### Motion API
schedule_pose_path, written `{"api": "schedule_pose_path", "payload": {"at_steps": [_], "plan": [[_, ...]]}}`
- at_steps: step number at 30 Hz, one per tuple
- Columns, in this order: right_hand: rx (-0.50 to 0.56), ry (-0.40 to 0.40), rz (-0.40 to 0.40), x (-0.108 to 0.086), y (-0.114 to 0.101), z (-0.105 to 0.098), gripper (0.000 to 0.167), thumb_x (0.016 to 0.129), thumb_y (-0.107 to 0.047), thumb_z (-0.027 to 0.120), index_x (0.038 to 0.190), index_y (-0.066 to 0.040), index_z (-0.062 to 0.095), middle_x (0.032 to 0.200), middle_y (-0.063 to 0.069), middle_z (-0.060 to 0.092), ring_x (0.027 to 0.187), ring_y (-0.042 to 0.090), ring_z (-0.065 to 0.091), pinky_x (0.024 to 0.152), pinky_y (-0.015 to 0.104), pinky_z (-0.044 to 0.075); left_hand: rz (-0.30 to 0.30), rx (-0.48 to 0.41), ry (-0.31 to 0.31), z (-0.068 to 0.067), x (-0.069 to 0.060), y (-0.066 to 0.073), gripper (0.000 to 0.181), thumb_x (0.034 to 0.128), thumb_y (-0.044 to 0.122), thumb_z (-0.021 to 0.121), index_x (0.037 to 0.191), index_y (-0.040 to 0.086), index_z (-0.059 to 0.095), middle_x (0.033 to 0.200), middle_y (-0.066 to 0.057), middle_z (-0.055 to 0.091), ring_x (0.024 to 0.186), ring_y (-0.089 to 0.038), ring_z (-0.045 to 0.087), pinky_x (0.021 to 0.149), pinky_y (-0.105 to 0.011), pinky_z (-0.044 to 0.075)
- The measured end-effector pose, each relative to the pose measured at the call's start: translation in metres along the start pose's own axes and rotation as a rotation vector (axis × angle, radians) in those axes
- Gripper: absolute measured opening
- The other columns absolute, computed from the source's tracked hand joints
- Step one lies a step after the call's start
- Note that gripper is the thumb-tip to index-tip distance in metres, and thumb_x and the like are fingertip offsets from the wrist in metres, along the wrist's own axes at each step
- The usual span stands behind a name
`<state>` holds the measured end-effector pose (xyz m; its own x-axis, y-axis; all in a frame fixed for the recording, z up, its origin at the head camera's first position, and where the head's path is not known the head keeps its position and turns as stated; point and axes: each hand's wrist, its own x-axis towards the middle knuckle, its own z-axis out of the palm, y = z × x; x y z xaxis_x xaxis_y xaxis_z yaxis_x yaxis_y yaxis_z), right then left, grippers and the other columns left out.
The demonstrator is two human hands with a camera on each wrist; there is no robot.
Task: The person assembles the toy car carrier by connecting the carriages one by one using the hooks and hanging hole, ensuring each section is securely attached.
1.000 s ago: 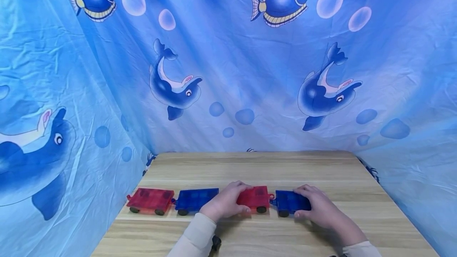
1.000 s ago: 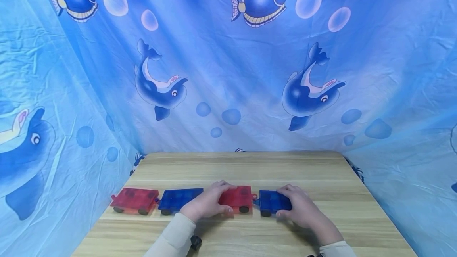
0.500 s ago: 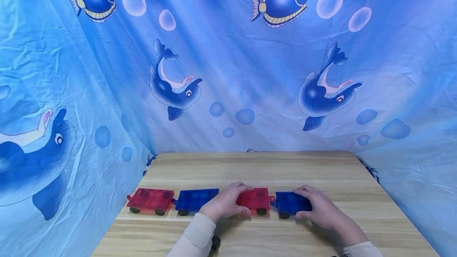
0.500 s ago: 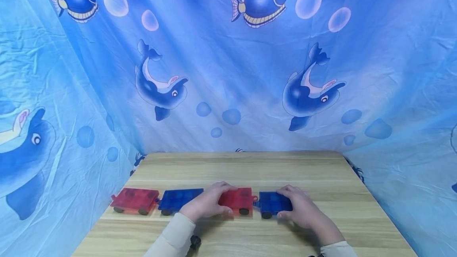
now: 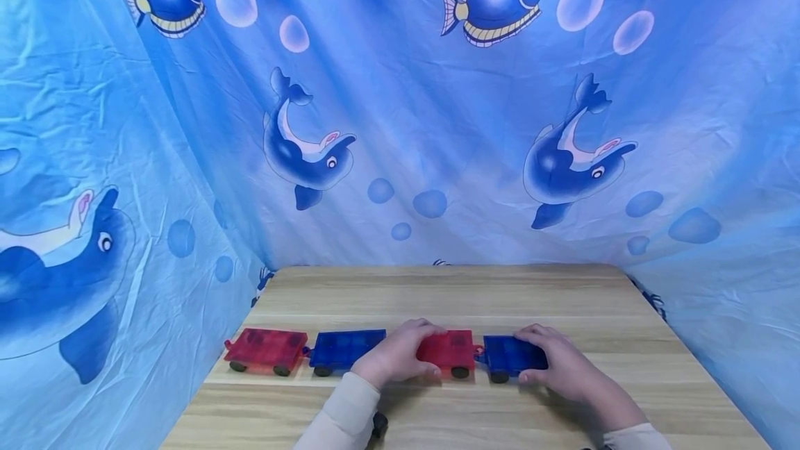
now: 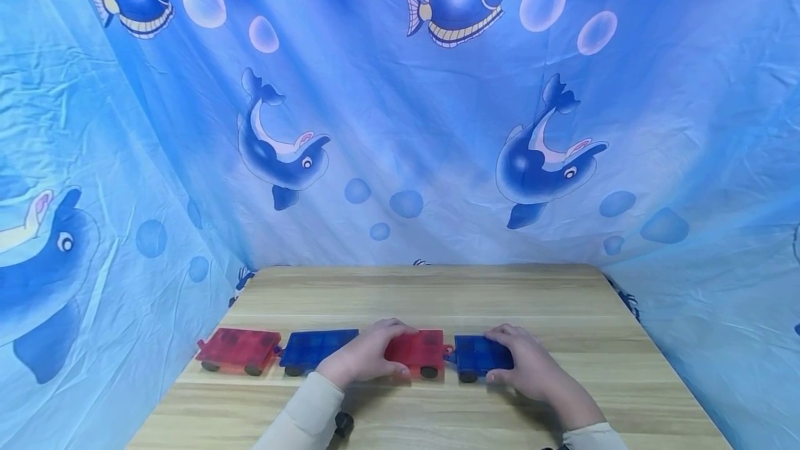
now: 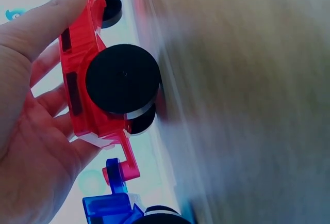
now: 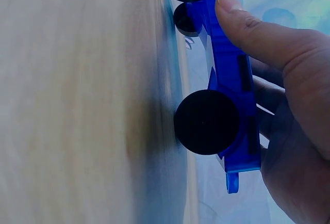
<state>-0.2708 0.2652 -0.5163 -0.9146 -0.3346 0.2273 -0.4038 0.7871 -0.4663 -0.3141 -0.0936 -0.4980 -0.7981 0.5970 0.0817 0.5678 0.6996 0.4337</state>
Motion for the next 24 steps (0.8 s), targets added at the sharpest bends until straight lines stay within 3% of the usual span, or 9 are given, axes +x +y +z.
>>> {"api": "schedule_pose_path", "payload": {"at_steps": [7, 16, 24], "plan": [[0.013, -0.004, 0.014, 0.0004, 0.0011, -0.0007, 0.078, 0.077, -0.046, 0.091, 0.143, -0.013, 0.065, 0.135, 0.0, 0.062, 0.132, 0.039, 0.054, 0.107, 0.068, 0.04, -0.02, 0.004, 0.0, -0.0009, -0.0002, 0.0001, 0.071, 0.0845, 0.043, 0.089, 0.148, 0.038, 0.058, 0.133, 0.014, 0.06, 0.118, -0.01, 0.056, 0.094, -0.034, 0.056], [0.0, 0.042, -0.06, -0.0009, 0.0041, 0.0017, 0.076, 0.078, -0.047, 0.09, 0.14, -0.01, 0.066, 0.132, -0.001, 0.064, 0.126, 0.037, 0.058, 0.104, 0.067, 0.044, -0.002, 0.012, -0.012, -0.0004, -0.0008, -0.0018, 0.069, 0.0808, 0.042, 0.092, 0.143, 0.031, 0.064, 0.128, 0.013, 0.061, 0.112, -0.007, 0.055, 0.091, -0.029, 0.055], [0.011, 0.035, -0.04, -0.0006, 0.0041, -0.0003, 0.076, 0.077, -0.045, 0.091, 0.141, -0.011, 0.066, 0.132, -0.002, 0.063, 0.128, 0.036, 0.057, 0.105, 0.065, 0.045, -0.013, 0.014, -0.005, -0.0002, 0.0003, -0.0024, 0.069, 0.0793, 0.042, 0.093, 0.142, 0.033, 0.064, 0.125, 0.014, 0.061, 0.11, -0.007, 0.056, 0.089, -0.03, 0.056]]}}
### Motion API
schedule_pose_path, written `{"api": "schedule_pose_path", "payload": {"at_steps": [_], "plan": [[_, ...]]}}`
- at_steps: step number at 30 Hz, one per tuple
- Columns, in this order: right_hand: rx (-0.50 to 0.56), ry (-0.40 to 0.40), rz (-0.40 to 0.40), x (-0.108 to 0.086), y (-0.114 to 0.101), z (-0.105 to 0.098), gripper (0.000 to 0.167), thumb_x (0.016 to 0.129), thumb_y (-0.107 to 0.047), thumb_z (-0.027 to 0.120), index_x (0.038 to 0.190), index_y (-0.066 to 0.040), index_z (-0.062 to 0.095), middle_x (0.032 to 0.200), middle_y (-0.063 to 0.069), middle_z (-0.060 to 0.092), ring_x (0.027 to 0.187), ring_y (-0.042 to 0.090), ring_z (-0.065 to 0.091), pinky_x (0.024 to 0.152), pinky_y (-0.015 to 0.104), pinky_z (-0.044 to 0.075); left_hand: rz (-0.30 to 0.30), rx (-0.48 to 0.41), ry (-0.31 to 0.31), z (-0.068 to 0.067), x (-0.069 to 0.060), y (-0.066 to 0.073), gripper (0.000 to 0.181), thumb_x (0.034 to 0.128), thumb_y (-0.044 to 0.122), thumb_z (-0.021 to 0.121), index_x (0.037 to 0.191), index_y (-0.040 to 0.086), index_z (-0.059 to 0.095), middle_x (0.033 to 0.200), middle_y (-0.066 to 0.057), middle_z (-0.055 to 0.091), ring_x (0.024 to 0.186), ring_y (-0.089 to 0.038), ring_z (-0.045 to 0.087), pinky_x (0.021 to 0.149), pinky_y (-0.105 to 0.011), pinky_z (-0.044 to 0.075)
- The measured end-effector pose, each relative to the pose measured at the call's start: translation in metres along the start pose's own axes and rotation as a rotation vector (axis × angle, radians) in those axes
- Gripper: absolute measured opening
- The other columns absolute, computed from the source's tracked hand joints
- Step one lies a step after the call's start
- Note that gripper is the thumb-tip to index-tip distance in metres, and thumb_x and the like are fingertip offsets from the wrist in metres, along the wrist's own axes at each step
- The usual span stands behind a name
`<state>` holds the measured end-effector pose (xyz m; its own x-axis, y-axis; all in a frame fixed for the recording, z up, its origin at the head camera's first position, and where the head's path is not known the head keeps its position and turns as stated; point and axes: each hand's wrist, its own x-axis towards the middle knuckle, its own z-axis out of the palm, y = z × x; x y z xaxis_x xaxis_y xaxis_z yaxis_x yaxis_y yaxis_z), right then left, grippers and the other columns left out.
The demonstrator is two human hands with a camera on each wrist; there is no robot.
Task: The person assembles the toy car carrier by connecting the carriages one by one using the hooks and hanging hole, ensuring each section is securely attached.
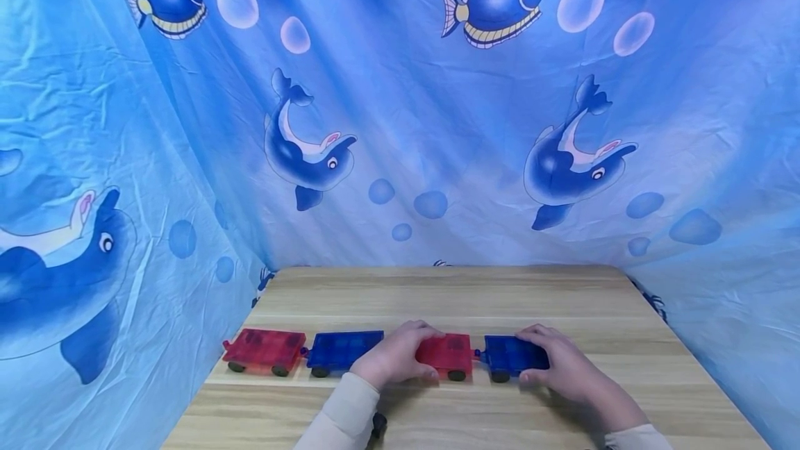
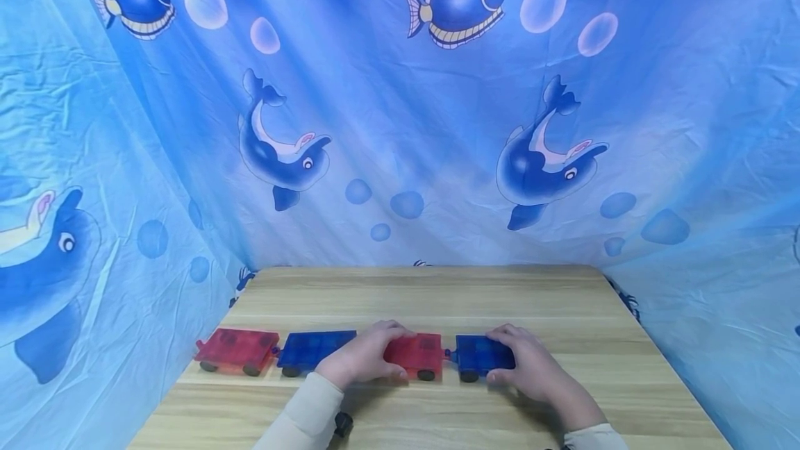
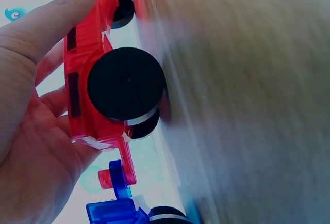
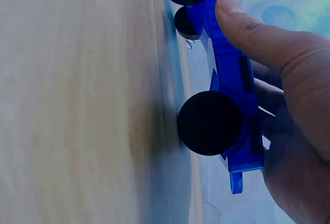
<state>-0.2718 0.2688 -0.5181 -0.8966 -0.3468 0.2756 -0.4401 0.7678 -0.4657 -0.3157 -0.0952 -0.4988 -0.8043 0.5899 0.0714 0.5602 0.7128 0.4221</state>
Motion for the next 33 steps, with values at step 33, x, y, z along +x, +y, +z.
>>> {"api": "schedule_pose_path", "payload": {"at_steps": [33], "plan": [[-0.004, -0.098, 0.115, 0.001, 0.004, -0.012, 0.086, 0.072, -0.05, 0.092, 0.144, -0.014, 0.063, 0.139, 0.004, 0.061, 0.135, 0.045, 0.051, 0.107, 0.072, 0.039, 0.031, -0.013, -0.003, -0.006, -0.004, -0.005, 0.07, 0.0827, 0.041, 0.091, 0.146, 0.031, 0.061, 0.134, 0.014, 0.058, 0.119, -0.009, 0.056, 0.098, -0.034, 0.054]]}}
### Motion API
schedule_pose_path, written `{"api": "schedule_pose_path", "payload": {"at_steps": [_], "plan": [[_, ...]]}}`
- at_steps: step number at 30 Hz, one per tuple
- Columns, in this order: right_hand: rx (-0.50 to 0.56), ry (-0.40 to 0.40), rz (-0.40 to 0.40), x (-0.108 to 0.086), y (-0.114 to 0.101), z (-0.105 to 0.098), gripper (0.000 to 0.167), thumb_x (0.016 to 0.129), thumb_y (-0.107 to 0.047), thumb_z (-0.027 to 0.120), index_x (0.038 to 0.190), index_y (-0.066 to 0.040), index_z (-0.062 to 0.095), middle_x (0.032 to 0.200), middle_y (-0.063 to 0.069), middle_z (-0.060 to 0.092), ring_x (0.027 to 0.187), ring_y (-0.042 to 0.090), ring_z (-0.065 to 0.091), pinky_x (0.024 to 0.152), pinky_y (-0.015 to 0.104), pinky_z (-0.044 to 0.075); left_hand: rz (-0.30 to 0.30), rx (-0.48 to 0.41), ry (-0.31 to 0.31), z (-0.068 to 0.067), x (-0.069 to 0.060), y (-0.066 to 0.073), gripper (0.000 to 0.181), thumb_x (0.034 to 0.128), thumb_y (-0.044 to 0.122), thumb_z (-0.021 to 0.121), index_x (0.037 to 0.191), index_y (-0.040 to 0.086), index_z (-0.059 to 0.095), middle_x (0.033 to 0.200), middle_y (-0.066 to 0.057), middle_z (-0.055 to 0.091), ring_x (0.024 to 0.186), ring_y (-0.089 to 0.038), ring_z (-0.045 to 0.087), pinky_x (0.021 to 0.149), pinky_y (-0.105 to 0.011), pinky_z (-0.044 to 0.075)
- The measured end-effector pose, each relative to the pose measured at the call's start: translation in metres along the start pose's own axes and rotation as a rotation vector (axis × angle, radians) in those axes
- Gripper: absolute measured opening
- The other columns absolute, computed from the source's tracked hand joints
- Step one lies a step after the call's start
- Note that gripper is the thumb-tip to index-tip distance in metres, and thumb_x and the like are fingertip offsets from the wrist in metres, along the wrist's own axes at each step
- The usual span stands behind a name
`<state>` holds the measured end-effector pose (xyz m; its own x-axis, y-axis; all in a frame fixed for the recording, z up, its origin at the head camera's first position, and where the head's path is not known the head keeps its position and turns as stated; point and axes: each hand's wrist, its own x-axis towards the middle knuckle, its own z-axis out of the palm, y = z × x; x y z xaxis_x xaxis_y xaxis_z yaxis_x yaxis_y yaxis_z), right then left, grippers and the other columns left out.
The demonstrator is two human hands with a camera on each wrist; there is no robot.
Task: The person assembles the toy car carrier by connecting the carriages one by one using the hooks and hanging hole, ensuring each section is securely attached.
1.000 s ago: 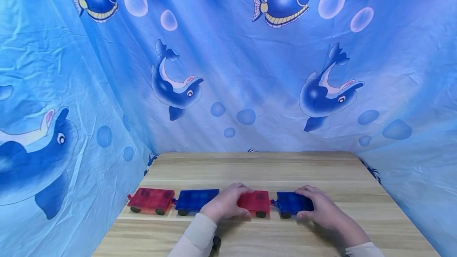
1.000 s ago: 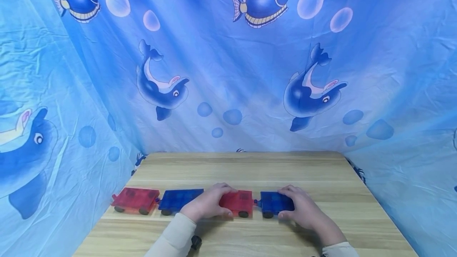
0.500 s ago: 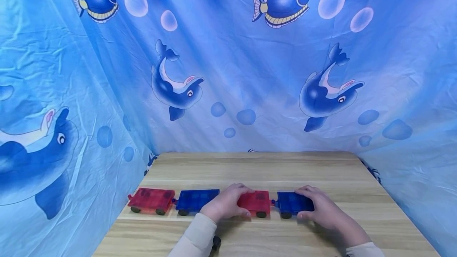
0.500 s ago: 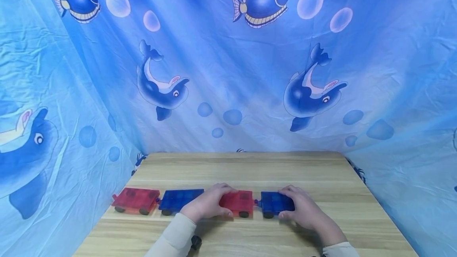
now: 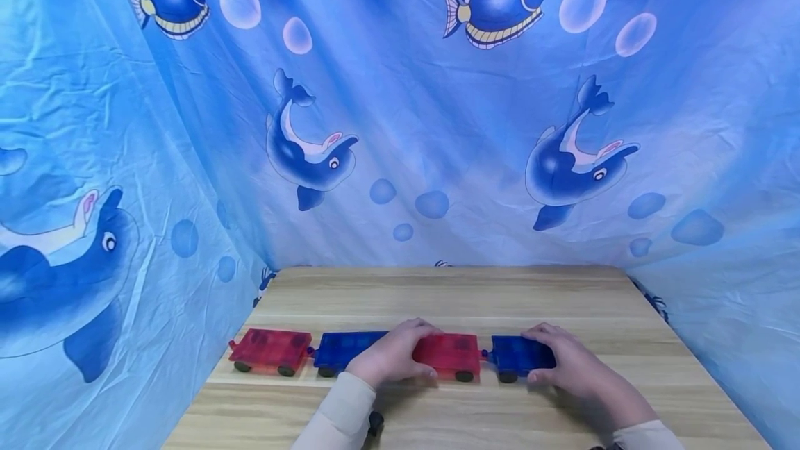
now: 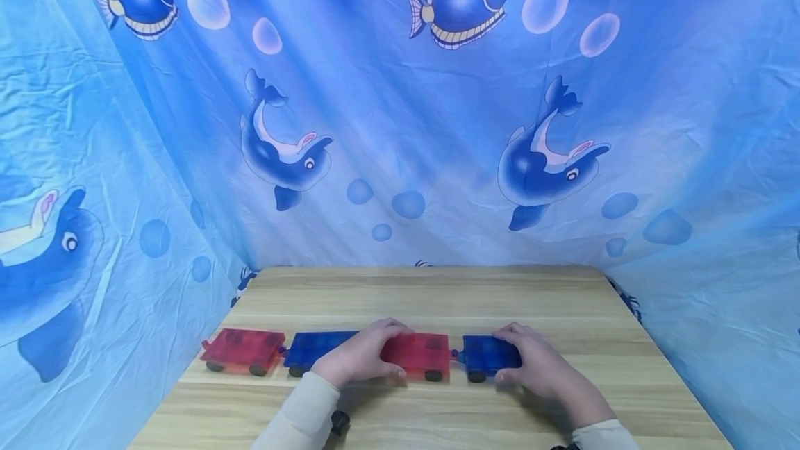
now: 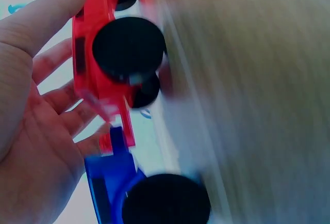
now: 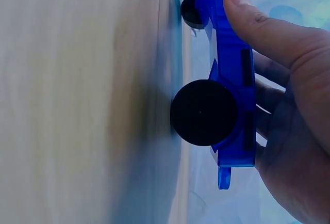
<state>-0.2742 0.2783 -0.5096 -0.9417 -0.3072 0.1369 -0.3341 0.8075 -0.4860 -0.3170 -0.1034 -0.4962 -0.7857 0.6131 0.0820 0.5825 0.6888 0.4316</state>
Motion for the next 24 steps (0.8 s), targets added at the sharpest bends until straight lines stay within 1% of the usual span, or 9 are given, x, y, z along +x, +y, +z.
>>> {"api": "schedule_pose_path", "payload": {"at_steps": [3, 6, 11, 14, 16, 19, 21, 24], "plan": [[0.003, -0.016, 0.012, 0.0, 0.003, -0.002, 0.085, 0.072, -0.048, 0.093, 0.144, -0.014, 0.063, 0.138, 0.003, 0.061, 0.135, 0.045, 0.051, 0.107, 0.07, 0.04, -0.001, 0.014, -0.008, -0.003, -0.003, -0.004, 0.072, 0.0841, 0.042, 0.09, 0.148, 0.029, 0.059, 0.137, 0.013, 0.058, 0.124, -0.011, 0.056, 0.103, -0.036, 0.052], [0.01, -0.028, 0.019, -0.001, 0.005, -0.004, 0.085, 0.072, -0.047, 0.093, 0.144, -0.013, 0.063, 0.138, 0.004, 0.061, 0.135, 0.044, 0.051, 0.107, 0.069, 0.041, 0.006, 0.03, -0.01, -0.006, -0.007, -0.01, 0.073, 0.0854, 0.045, 0.088, 0.15, 0.027, 0.058, 0.139, 0.012, 0.057, 0.128, -0.012, 0.055, 0.106, -0.037, 0.05], [0.009, -0.045, 0.033, -0.003, 0.009, -0.01, 0.086, 0.071, -0.05, 0.093, 0.144, -0.014, 0.063, 0.139, 0.006, 0.061, 0.136, 0.046, 0.05, 0.106, 0.07, 0.041, 0.015, 0.023, -0.009, -0.013, -0.015, -0.021, 0.076, 0.0852, 0.046, 0.087, 0.151, 0.023, 0.057, 0.138, 0.009, 0.058, 0.123, -0.013, 0.057, 0.102, -0.038, 0.052], [0.01, -0.05, 0.037, -0.005, 0.012, -0.014, 0.086, 0.071, -0.049, 0.093, 0.144, -0.014, 0.064, 0.138, 0.007, 0.061, 0.135, 0.046, 0.051, 0.106, 0.07, 0.042, 0.014, 0.034, -0.007, -0.018, -0.022, -0.027, 0.077, 0.0853, 0.046, 0.087, 0.152, 0.021, 0.056, 0.137, 0.006, 0.059, 0.124, -0.017, 0.057, 0.103, -0.041, 0.052], [0.015, -0.052, 0.033, -0.007, 0.016, -0.017, 0.086, 0.071, -0.049, 0.093, 0.144, -0.014, 0.064, 0.138, 0.008, 0.061, 0.135, 0.047, 0.051, 0.105, 0.07, 0.042, 0.008, 0.054, -0.001, -0.022, -0.026, -0.032, 0.078, 0.0852, 0.046, 0.088, 0.152, 0.02, 0.056, 0.139, 0.005, 0.059, 0.128, -0.02, 0.056, 0.105, -0.043, 0.05], [0.015, -0.05, 0.028, -0.009, 0.022, -0.021, 0.087, 0.07, -0.048, 0.093, 0.143, -0.012, 0.064, 0.137, 0.009, 0.061, 0.134, 0.048, 0.051, 0.105, 0.07, 0.042, -0.016, 0.063, 0.01, -0.027, -0.033, -0.04, 0.081, 0.0831, 0.046, 0.089, 0.152, 0.022, 0.056, 0.141, 0.003, 0.059, 0.131, -0.024, 0.054, 0.106, -0.047, 0.05], [0.018, -0.048, 0.019, -0.011, 0.028, -0.023, 0.087, 0.07, -0.048, 0.093, 0.143, -0.011, 0.064, 0.137, 0.009, 0.062, 0.133, 0.048, 0.052, 0.105, 0.07, 0.042, -0.027, 0.062, 0.025, -0.029, -0.038, -0.047, 0.082, 0.081, 0.046, 0.091, 0.151, 0.021, 0.056, 0.141, 0.002, 0.059, 0.131, -0.027, 0.054, 0.105, -0.05, 0.05], [0.019, -0.042, 0.006, -0.014, 0.036, -0.026, 0.086, 0.071, -0.046, 0.093, 0.142, -0.01, 0.064, 0.135, 0.009, 0.062, 0.132, 0.048, 0.053, 0.104, 0.07, 0.043, -0.061, 0.048, 0.028, -0.033, -0.046, -0.057, 0.084, 0.0793, 0.047, 0.092, 0.151, 0.02, 0.057, 0.141, -0.002, 0.06, 0.13, -0.03, 0.054, 0.103, -0.055, 0.05]]}}
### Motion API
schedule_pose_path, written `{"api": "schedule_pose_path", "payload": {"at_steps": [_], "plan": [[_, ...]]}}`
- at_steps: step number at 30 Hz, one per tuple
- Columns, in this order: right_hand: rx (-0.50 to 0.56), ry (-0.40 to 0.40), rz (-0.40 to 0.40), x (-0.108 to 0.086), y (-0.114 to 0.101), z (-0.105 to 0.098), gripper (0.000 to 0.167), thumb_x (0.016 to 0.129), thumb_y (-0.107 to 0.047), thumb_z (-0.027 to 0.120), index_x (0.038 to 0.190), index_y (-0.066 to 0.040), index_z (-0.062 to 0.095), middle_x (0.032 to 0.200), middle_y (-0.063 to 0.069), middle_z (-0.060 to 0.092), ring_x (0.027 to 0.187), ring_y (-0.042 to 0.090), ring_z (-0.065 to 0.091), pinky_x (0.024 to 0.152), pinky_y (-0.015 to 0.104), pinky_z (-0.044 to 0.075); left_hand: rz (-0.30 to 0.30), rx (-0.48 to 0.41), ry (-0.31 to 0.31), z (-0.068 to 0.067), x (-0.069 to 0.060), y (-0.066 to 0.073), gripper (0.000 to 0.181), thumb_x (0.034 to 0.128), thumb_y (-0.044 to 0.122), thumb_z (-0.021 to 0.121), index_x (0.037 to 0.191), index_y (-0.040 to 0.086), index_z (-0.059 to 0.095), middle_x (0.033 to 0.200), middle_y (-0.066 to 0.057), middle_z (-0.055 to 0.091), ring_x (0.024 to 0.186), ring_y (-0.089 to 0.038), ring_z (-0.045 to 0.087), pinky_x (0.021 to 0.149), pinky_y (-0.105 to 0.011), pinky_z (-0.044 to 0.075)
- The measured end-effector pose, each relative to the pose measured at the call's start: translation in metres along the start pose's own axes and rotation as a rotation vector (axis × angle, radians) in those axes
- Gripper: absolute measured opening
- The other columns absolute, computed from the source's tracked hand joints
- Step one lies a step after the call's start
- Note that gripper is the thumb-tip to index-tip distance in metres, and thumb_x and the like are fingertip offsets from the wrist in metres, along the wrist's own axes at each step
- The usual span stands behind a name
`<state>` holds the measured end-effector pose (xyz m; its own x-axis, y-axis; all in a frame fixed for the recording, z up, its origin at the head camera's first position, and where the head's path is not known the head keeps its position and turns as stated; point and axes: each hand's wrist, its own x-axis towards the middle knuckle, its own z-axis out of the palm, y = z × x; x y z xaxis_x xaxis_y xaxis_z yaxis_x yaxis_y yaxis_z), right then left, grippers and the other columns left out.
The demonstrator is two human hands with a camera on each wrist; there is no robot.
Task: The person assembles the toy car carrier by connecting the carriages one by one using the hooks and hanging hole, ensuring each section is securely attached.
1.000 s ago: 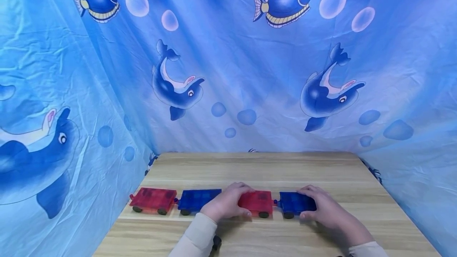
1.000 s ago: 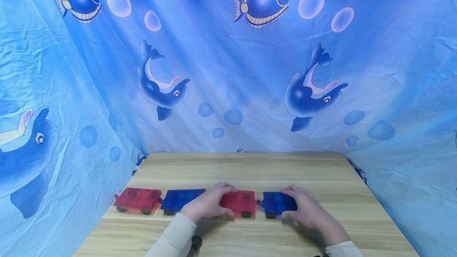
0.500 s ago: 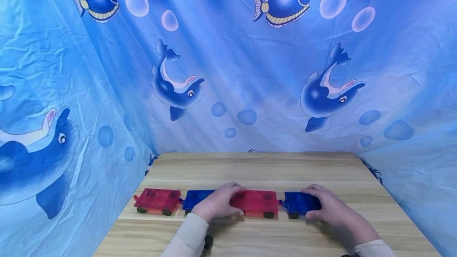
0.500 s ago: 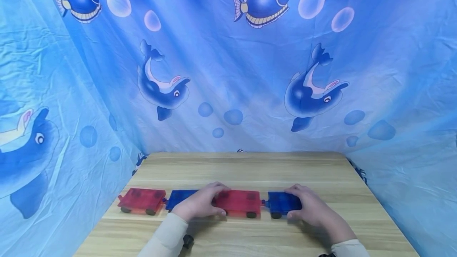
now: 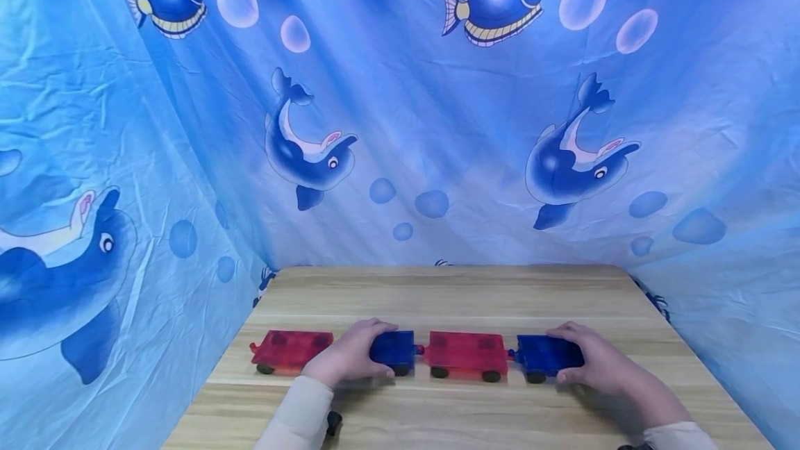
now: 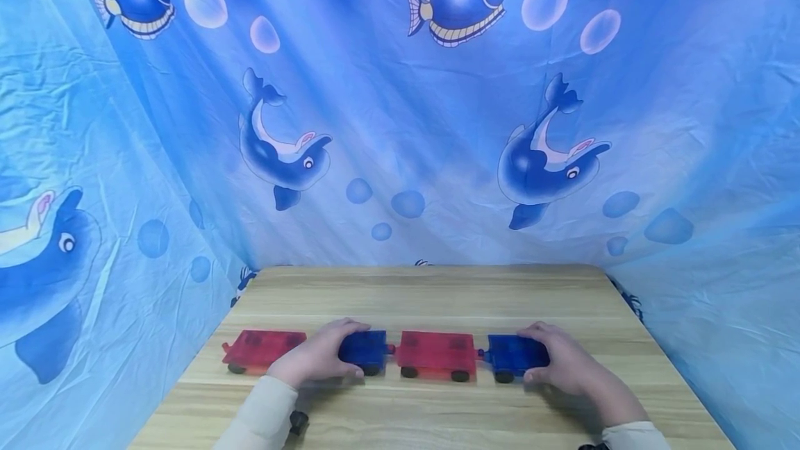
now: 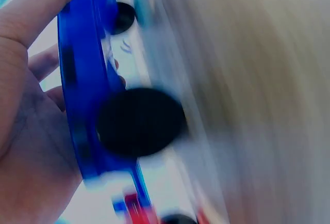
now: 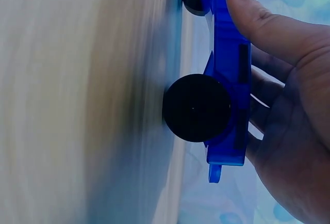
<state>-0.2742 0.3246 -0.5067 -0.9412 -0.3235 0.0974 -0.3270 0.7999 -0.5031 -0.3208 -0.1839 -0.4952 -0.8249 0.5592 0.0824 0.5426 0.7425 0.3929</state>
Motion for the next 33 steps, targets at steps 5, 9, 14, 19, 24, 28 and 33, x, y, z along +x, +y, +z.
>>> {"api": "schedule_pose_path", "payload": {"at_steps": [5, 9, 14, 19, 24, 28, 33], "plan": [[0.015, 0.006, -0.026, -0.005, 0.013, -0.005, 0.085, 0.072, -0.046, 0.093, 0.142, -0.007, 0.063, 0.135, 0.01, 0.062, 0.131, 0.048, 0.053, 0.104, 0.069, 0.044, -0.073, -0.035, -0.033, -0.005, -0.01, -0.013, 0.086, 0.0785, 0.051, 0.091, 0.151, 0.02, 0.056, 0.145, -0.003, 0.059, 0.132, -0.032, 0.054, 0.102, -0.056, 0.05], [0.022, 0.005, -0.037, -0.009, 0.02, -0.008, 0.086, 0.073, -0.047, 0.092, 0.142, -0.006, 0.063, 0.135, 0.011, 0.061, 0.131, 0.047, 0.053, 0.103, 0.068, 0.045, -0.071, -0.06, -0.043, -0.005, -0.01, -0.013, 0.087, 0.0783, 0.051, 0.091, 0.151, 0.018, 0.057, 0.145, -0.003, 0.059, 0.13, -0.031, 0.056, 0.102, -0.055, 0.051], [0.037, -0.004, -0.028, -0.015, 0.027, -0.014, 0.085, 0.073, -0.046, 0.092, 0.142, -0.005, 0.063, 0.135, 0.012, 0.061, 0.131, 0.049, 0.052, 0.101, 0.068, 0.046, -0.071, -0.076, -0.047, 0.002, -0.006, -0.005, 0.086, 0.0791, 0.052, 0.09, 0.151, 0.02, 0.057, 0.142, 0.0, 0.059, 0.127, -0.027, 0.058, 0.101, -0.052, 0.053], [0.044, -0.012, -0.017, -0.022, 0.034, -0.022, 0.083, 0.074, -0.043, 0.092, 0.142, -0.005, 0.063, 0.137, 0.016, 0.06, 0.13, 0.051, 0.052, 0.1, 0.068, 0.047, -0.077, -0.049, -0.049, 0.009, 0.0, 0.005, 0.086, 0.0792, 0.056, 0.088, 0.152, 0.022, 0.056, 0.143, 0.001, 0.059, 0.127, -0.025, 0.058, 0.101, -0.051, 0.053], [0.024, -0.023, -0.017, -0.029, 0.043, -0.032, 0.083, 0.074, -0.044, 0.092, 0.141, -0.006, 0.063, 0.137, 0.016, 0.06, 0.129, 0.05, 0.053, 0.096, 0.064, 0.05, -0.05, 0.046, -0.032, 0.015, 0.006, 0.016, 0.086, 0.0787, 0.06, 0.087, 0.151, 0.023, 0.057, 0.139, 0.003, 0.062, 0.124, -0.022, 0.06, 0.101, -0.049, 0.054], [-0.007, -0.027, -0.014, -0.033, 0.05, -0.038, 0.082, 0.074, -0.046, 0.092, 0.14, -0.007, 0.063, 0.135, 0.013, 0.061, 0.126, 0.042, 0.056, 0.091, 0.046, 0.054, -0.032, 0.099, -0.017, 0.019, 0.011, 0.024, 0.086, 0.0783, 0.061, 0.087, 0.15, 0.023, 0.058, 0.137, 0.003, 0.063, 0.123, -0.021, 0.061, 0.101, -0.048, 0.054], [-0.015, -0.03, 0.004, -0.034, 0.053, -0.042, 0.083, 0.073, -0.045, 0.093, 0.14, -0.006, 0.063, 0.134, 0.014, 0.061, 0.122, 0.04, 0.057, 0.088, 0.046, 0.054, -0.033, 0.104, -0.015, 0.02, 0.014, 0.029, 0.086, 0.0782, 0.062, 0.087, 0.15, 0.023, 0.058, 0.138, 0.002, 0.063, 0.123, -0.022, 0.061, 0.1, -0.048, 0.054]]}}
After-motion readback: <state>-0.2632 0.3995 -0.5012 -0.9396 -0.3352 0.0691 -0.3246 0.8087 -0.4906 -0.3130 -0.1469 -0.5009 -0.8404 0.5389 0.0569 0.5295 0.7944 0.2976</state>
